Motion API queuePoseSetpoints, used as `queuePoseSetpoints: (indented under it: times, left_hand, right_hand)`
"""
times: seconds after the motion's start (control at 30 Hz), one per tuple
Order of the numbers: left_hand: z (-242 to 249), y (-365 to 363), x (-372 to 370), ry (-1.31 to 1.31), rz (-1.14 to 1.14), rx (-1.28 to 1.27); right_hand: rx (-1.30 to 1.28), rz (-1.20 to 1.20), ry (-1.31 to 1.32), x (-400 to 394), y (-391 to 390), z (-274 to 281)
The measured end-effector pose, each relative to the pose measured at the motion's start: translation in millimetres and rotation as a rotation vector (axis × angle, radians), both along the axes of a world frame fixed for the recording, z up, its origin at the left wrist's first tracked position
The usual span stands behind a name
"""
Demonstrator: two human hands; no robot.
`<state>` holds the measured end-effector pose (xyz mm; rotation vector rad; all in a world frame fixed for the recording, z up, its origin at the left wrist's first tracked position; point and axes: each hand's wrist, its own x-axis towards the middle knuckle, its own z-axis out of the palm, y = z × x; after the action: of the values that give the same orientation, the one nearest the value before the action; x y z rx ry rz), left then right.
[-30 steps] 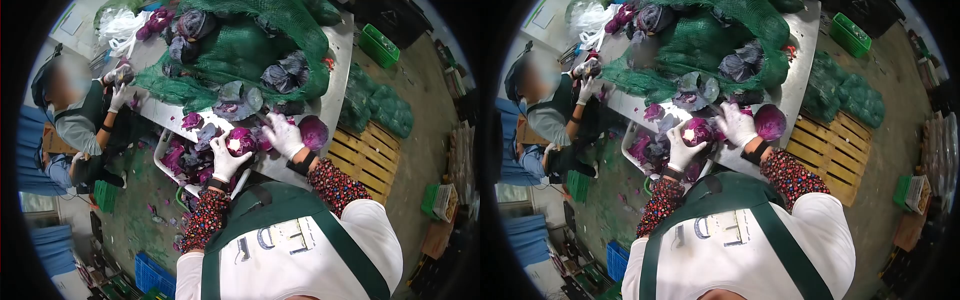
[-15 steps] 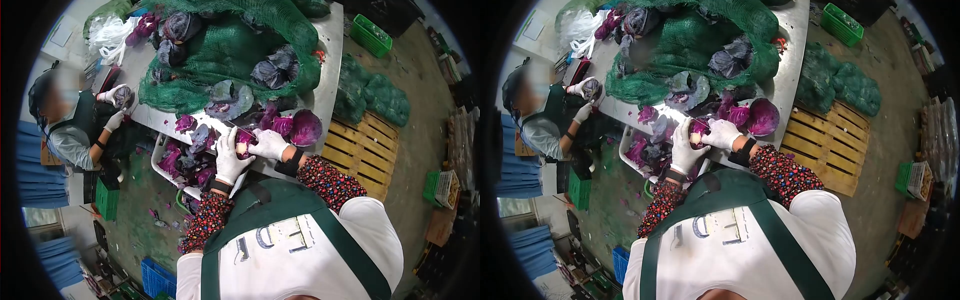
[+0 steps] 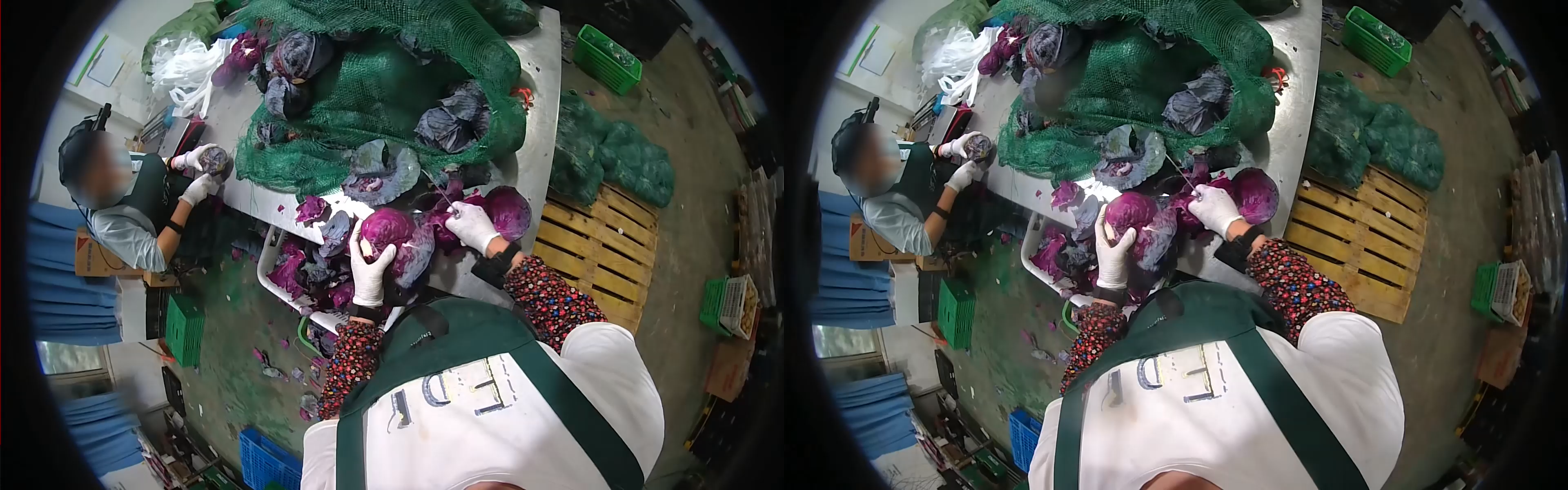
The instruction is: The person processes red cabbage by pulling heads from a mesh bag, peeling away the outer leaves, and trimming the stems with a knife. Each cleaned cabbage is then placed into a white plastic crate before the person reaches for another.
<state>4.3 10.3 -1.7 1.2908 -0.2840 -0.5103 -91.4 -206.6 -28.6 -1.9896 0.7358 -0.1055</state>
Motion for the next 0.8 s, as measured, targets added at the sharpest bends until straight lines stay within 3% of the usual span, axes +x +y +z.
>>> queuePoseSetpoints:
  times: [0.1, 0.2, 0.3, 0.33, 0.4, 0.47, 0.5, 0.57, 0.63, 0.7, 0.8]
  left_hand:
    - [16, -6, 3, 0.043, 0.008, -0.125]
    - [33, -3, 17, 0.028, -0.085, -0.205]
    - [43, 1, 25, 0.074, -0.225, -0.276]
    - [39, 5, 26, 0.245, -0.216, -0.348]
    - [45, -2, 24, 0.516, -0.23, -0.536]
    - [52, -12, 18, 0.537, -0.215, -0.56]
    - [55, -13, 16, 0.559, -0.224, -0.584]
    - [55, -8, 11, 0.461, -0.294, -0.485]
    - [65, -2, 15, 0.343, -0.516, -0.371]
    - [88, -2, 18, 0.259, -0.646, -0.093]
    - [111, 6, 24, 0.116, -0.752, 0.135]
  right_hand:
    - [-0.024, 0.053, 0.023, -21, -14, 2]
    - [-0.316, 0.135, 0.037, -33, -19, 19]
    - [-0.276, 0.045, -0.18, -24, -13, 63]
    - [-0.167, 0.048, -0.207, -21, -7, 92]
    - [0.164, 0.113, -0.451, -9, -2, 101]
    - [0.616, 0.262, -0.585, -3, 6, 120]
    - [0.669, 0.312, -0.593, -4, 12, 134]
    - [0.471, 0.355, -0.554, -2, 14, 132]
    - [0.477, 0.319, -0.626, 3, 13, 119]
    - [0.766, 0.286, -0.388, -9, 5, 130]
    - [0.925, 0.209, -0.5, -8, 12, 109]
